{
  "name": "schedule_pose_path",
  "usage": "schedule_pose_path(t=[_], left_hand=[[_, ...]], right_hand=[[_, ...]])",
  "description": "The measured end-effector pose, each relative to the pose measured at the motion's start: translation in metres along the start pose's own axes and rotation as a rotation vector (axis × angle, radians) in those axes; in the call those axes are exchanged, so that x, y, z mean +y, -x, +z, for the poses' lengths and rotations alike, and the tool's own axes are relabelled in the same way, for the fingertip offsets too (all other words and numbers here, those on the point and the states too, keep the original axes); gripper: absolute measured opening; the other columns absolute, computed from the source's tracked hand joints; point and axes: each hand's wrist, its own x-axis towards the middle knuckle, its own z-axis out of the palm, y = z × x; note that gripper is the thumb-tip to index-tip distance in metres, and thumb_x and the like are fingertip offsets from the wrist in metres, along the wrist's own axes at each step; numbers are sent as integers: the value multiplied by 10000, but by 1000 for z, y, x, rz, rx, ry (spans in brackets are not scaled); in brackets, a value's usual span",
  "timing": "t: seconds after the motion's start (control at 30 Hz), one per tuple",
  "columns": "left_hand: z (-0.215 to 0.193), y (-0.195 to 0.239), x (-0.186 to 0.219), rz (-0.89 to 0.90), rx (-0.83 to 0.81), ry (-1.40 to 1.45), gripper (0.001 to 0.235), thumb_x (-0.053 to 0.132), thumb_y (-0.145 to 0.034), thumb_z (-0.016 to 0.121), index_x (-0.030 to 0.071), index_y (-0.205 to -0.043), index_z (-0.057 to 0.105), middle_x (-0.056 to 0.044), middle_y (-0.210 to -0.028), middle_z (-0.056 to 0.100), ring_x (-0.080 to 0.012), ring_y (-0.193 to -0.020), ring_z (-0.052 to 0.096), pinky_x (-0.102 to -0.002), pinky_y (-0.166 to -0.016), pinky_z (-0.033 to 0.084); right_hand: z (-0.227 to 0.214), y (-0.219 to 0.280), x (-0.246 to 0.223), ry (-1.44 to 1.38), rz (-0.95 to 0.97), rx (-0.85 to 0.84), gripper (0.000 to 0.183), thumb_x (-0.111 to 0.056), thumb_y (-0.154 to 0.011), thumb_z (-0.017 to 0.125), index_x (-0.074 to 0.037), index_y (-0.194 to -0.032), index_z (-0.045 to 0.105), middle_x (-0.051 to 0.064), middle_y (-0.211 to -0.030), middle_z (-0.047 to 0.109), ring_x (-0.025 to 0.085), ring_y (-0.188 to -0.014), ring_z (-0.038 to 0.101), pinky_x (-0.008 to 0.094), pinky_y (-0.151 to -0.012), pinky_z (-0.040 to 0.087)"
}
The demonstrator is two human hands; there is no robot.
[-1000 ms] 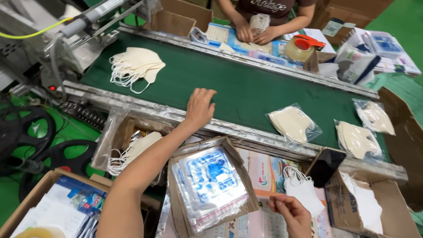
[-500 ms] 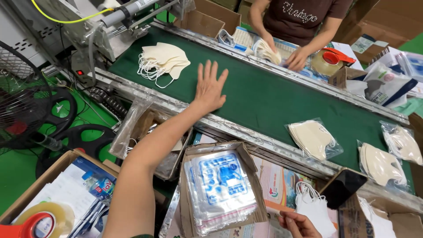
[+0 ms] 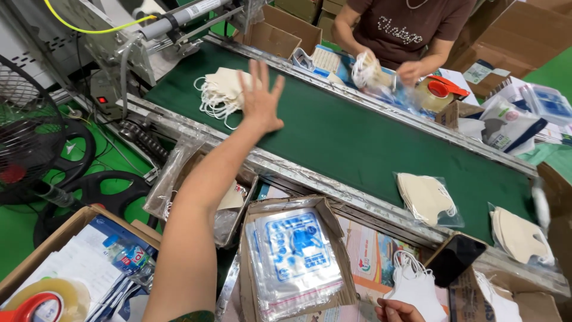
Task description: Picking up masks from a conveyor belt and placing them into individual plastic bags.
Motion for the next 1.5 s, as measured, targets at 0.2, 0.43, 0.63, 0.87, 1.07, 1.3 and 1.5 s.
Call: schedule_pose_path(t=[0.2,0.43,0.63,0.87,1.07,1.3,1.5], left_hand=[[51,-33,-19,-284,-379,362,1074,473,-763,772,212,-1642,212,-390,-1604,153,-595,-1463,133,-777,-1096,196],[79,-8,55,218,73,421,459,132,-940,578,65,-1393,547,-265,-1027,720,-482,-1009,670,-626,-853,500],[-37,151,149,844,-100,1453,447,156,-916,572,57,-1349,621,-157,-1169,747,-246,-1085,718,-383,-956,564],[-61,302,200,790,-397,1826,552,169,-922,617,11,-1437,497,-121,-1254,652,-216,-1170,634,-359,-1023,495],[-30,371,201,289,-572,2238,742,413,-963,547,19,-1558,342,-115,-1178,577,-208,-1060,589,-380,-958,505],[0,424,241,554,-823,2282,1129,526,-779,860,93,-1622,246,-55,-1664,339,-140,-1540,313,-319,-1231,277],[-15,422,237,184,-495,2012,401,58,-819,830,-14,-1192,701,-128,-1124,771,-236,-1008,746,-343,-896,592]], right_hand=[[-6,16,-11,-27,-54,25,121,7,-943,615,82,-1037,628,268,-999,763,311,-893,768,455,-809,647],[42,92,-148,-89,-333,-2,118,30,-956,668,101,-1042,709,196,-914,771,242,-866,755,409,-857,621],[87,108,-312,76,-775,-74,806,-170,-871,740,-19,-1550,332,182,-1581,450,303,-1487,438,458,-1237,339],[64,148,-330,97,-434,-246,726,-253,-885,731,-13,-1504,437,93,-1365,574,192,-1245,548,358,-1035,473],[-17,205,-226,-304,-399,-200,605,-148,-909,752,65,-1441,559,112,-1179,670,195,-1052,629,351,-919,510],[66,211,-248,-389,-498,596,390,-71,-1029,616,31,-1386,496,91,-1275,661,154,-1123,636,307,-977,522],[88,212,-227,-235,-467,458,649,-167,-875,774,19,-1422,477,123,-1336,619,214,-1222,578,353,-1057,449]])
